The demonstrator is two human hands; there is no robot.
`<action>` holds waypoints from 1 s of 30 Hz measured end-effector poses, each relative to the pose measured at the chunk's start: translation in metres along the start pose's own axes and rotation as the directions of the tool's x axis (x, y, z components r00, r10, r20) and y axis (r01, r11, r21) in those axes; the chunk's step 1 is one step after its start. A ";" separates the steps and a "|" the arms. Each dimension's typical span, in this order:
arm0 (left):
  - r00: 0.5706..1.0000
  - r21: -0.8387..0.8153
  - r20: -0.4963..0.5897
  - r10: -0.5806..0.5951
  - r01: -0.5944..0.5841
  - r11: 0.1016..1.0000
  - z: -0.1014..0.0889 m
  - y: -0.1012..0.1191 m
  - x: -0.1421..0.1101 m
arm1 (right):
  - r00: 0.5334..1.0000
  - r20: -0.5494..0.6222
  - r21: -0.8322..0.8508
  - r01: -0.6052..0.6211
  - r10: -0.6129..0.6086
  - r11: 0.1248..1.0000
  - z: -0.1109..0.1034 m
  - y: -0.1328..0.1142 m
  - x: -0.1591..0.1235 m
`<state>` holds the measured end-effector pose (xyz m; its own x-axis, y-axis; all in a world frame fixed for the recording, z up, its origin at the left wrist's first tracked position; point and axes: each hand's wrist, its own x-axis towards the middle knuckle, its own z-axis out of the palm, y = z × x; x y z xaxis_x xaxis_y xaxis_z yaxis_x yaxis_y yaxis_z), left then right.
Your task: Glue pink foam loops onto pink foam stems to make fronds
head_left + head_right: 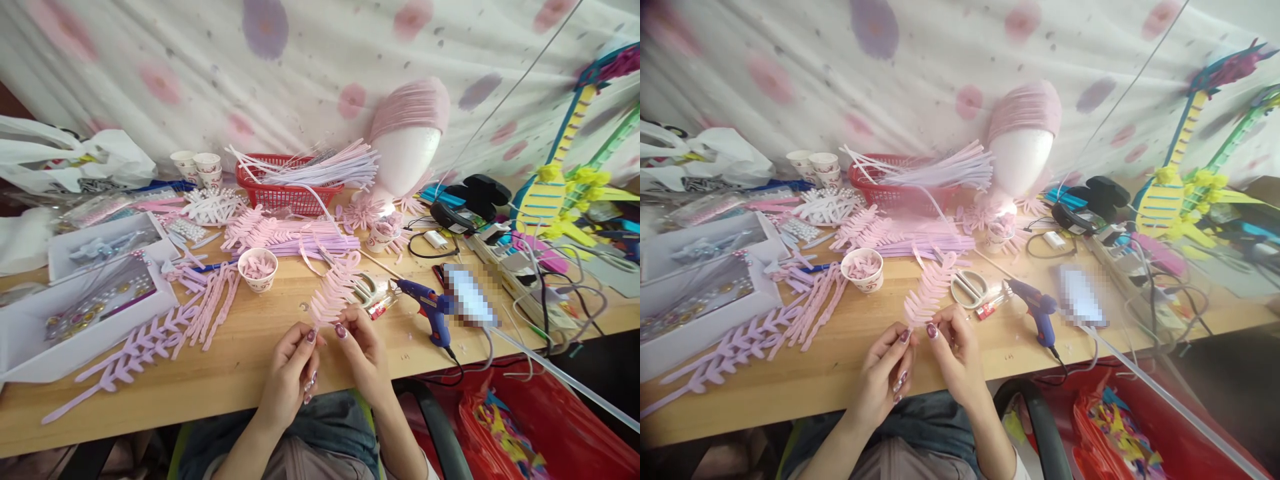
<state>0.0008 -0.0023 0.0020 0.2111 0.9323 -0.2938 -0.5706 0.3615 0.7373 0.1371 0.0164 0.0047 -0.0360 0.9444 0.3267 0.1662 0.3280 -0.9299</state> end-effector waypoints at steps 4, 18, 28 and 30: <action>1.000 0.004 0.029 0.007 -0.007 1.000 -0.001 -0.001 0.001 | 1.000 -0.013 0.029 0.013 -0.012 0.999 0.004 -0.001 0.000; 0.998 0.053 0.048 0.045 -0.047 0.997 -0.003 -0.005 -0.001 | 0.992 -0.059 -0.105 0.101 -0.108 0.989 0.003 -0.001 -0.001; 0.997 0.060 0.039 0.063 -0.066 0.996 -0.002 -0.004 -0.002 | 0.985 -0.043 -0.233 0.151 -0.165 0.961 0.003 -0.003 -0.001; 0.998 0.053 0.030 0.061 -0.063 0.997 -0.002 -0.003 -0.002 | 0.985 -0.045 -0.255 0.152 -0.168 0.955 0.004 -0.004 -0.001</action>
<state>0.0007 -0.0058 -0.0011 0.1998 0.9526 -0.2293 -0.5399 0.3024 0.7856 0.1326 0.0147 0.0074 -0.0194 0.8739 0.4857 0.4043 0.4512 -0.7956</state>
